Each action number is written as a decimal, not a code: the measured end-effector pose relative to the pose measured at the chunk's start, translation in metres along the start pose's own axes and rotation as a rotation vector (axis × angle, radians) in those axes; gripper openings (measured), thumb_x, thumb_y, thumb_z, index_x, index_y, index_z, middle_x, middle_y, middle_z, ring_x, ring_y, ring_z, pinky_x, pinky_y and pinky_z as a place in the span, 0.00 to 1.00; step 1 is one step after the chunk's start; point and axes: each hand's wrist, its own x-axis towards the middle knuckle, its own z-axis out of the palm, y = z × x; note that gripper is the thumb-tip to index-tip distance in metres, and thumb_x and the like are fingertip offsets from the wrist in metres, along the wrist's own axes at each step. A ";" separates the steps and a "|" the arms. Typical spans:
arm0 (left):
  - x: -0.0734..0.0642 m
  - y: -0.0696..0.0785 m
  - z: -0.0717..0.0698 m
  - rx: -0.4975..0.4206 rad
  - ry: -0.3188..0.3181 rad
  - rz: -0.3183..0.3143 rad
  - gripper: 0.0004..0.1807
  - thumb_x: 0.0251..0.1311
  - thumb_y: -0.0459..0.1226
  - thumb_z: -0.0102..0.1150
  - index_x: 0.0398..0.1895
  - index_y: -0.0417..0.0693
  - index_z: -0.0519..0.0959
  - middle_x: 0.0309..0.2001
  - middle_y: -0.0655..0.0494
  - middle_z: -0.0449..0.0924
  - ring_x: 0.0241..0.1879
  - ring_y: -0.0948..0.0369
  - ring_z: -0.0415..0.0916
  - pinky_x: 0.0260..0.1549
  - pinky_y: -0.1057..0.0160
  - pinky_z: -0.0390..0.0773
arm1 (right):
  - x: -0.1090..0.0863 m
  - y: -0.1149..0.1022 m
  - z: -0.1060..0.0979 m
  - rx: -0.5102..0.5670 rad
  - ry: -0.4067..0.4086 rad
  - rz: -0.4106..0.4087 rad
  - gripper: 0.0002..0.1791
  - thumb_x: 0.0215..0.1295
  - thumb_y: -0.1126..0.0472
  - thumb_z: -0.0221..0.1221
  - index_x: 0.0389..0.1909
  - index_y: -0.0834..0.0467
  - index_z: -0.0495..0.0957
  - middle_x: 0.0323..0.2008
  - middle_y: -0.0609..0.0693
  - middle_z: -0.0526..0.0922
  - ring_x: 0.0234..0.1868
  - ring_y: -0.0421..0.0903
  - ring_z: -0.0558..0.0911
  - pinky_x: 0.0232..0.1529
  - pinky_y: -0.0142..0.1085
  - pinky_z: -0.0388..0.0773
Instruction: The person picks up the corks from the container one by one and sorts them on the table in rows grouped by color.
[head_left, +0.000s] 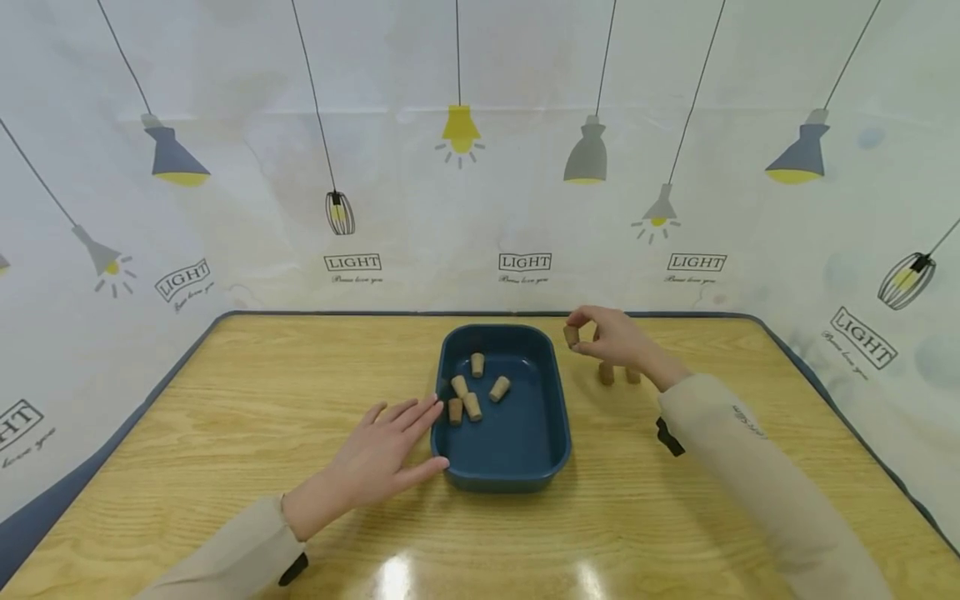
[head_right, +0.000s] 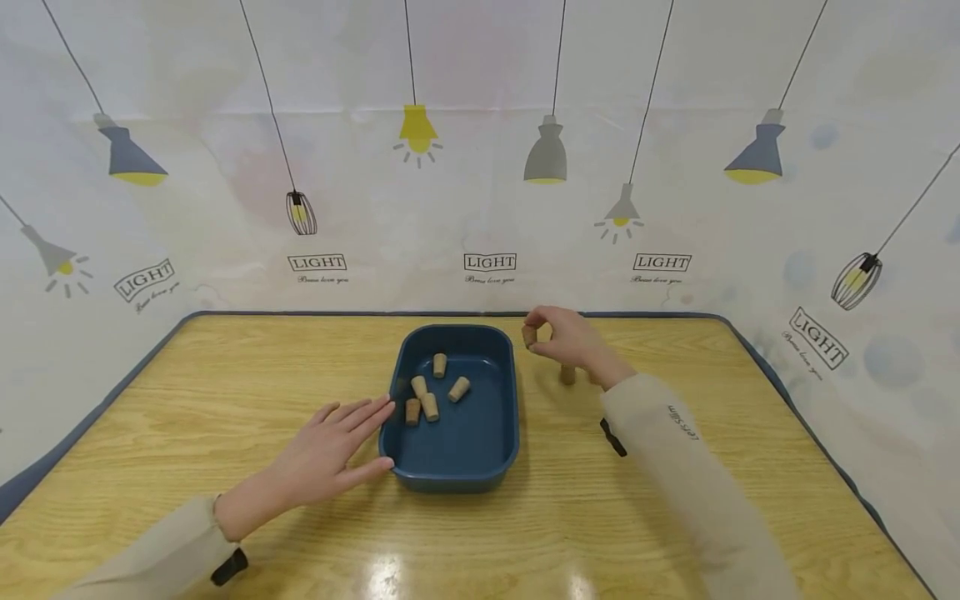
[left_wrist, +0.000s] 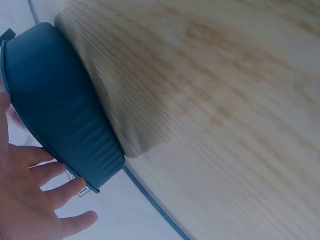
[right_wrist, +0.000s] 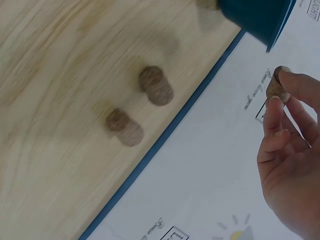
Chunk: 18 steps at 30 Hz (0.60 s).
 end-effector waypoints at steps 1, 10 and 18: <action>0.000 0.000 0.000 -0.004 0.000 0.001 0.40 0.57 0.65 0.32 0.66 0.49 0.57 0.65 0.55 0.54 0.61 0.54 0.55 0.54 0.44 0.53 | -0.003 0.003 -0.001 0.000 0.001 0.014 0.19 0.53 0.63 0.60 0.47 0.63 0.72 0.43 0.57 0.75 0.28 0.45 0.74 0.33 0.40 0.71; 0.001 0.000 -0.003 -0.007 -0.010 0.001 0.40 0.57 0.65 0.32 0.66 0.49 0.56 0.65 0.55 0.54 0.61 0.54 0.54 0.54 0.44 0.53 | -0.021 0.029 -0.010 0.012 0.001 0.081 0.21 0.54 0.66 0.59 0.49 0.67 0.70 0.45 0.62 0.73 0.25 0.45 0.72 0.30 0.41 0.70; 0.000 0.000 -0.003 -0.003 -0.011 0.004 0.40 0.57 0.64 0.32 0.66 0.49 0.57 0.65 0.55 0.53 0.61 0.54 0.54 0.53 0.44 0.54 | -0.037 0.043 -0.015 0.019 -0.001 0.124 0.22 0.54 0.67 0.58 0.50 0.69 0.68 0.46 0.65 0.71 0.22 0.44 0.71 0.28 0.40 0.69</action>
